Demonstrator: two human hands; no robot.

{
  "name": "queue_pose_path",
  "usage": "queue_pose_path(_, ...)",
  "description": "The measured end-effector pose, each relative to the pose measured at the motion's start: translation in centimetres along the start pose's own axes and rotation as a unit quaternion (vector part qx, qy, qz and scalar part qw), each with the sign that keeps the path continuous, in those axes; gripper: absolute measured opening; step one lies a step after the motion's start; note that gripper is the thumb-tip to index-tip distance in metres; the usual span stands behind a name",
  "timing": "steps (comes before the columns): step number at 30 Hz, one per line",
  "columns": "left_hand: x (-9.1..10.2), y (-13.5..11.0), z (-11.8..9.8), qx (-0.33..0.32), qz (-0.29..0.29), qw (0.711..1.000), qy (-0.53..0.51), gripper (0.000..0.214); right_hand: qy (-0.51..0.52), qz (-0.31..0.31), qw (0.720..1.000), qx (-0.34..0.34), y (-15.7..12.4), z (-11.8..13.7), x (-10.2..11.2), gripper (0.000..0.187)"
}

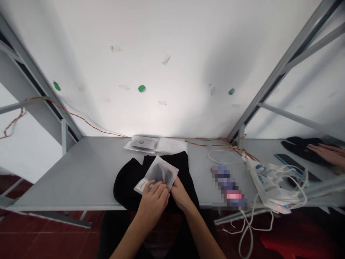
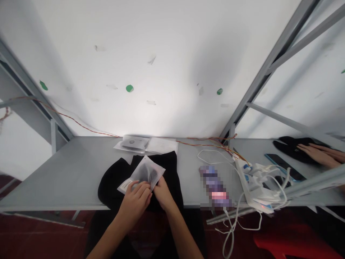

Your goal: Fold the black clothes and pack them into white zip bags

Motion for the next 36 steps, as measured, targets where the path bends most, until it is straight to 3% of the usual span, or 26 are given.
queue_pose_path(4,0.0,-0.3,0.0,0.011,-0.025,1.000,-0.011,0.017,0.097,-0.036,0.994,-0.027,0.5,-0.6,-0.9,0.038)
queue_pose_path(8,-0.4,-0.6,-0.1,0.025,-0.022,0.999,0.007,0.016,0.096,-0.076,0.992,-0.010,0.4,-1.5,-1.5,0.046)
queue_pose_path(14,0.2,-2.7,1.0,0.117,0.006,0.993,-0.010,0.013,-0.004,0.096,0.994,-0.053,-1.7,0.4,0.4,0.065)
queue_pose_path(16,0.4,-3.4,1.0,0.144,-0.001,0.989,-0.018,0.014,-0.023,0.113,0.991,-0.072,-2.4,0.9,1.4,0.065)
queue_pose_path(18,0.2,-3.7,0.3,0.148,-0.015,0.989,-0.026,0.014,-0.040,0.086,0.993,-0.070,-2.5,0.9,1.9,0.061)
queue_pose_path(20,-0.1,-3.5,-0.6,0.125,-0.028,0.991,-0.032,0.014,-0.122,0.044,0.991,-0.017,-2.2,0.7,1.7,0.049)
queue_pose_path(24,-0.5,-3.1,-1.2,0.104,-0.040,0.993,-0.034,0.015,-0.299,0.001,0.951,0.082,-1.3,0.4,0.5,0.025)
queue_pose_path(28,0.6,-4.3,0.0,0.092,-0.051,0.991,-0.079,0.012,-0.409,-0.044,0.904,0.117,-1.6,1.4,1.7,0.035)
queue_pose_path(32,1.6,-6.7,0.3,0.070,-0.089,0.988,-0.102,0.009,-0.426,-0.090,0.888,0.151,-3.6,3.0,4.6,0.047)
queue_pose_path(34,1.5,-7.5,0.2,0.082,-0.096,0.986,-0.105,0.021,-0.437,-0.074,0.871,0.212,-5.2,3.6,5.0,0.037)
queue_pose_path(36,1.3,-7.8,0.1,0.088,-0.106,0.985,-0.108,0.023,-0.457,0.012,0.845,0.279,-6.8,3.7,4.2,0.024)
Point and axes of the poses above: each hand's wrist, its own y-axis towards the middle knuckle, its own x-axis out of the back of the hand, z = x × y, the point moved 3 cm from there along y, towards the middle knuckle, and after that the axes turned 13 degrees about y, right-handed, at the moved point
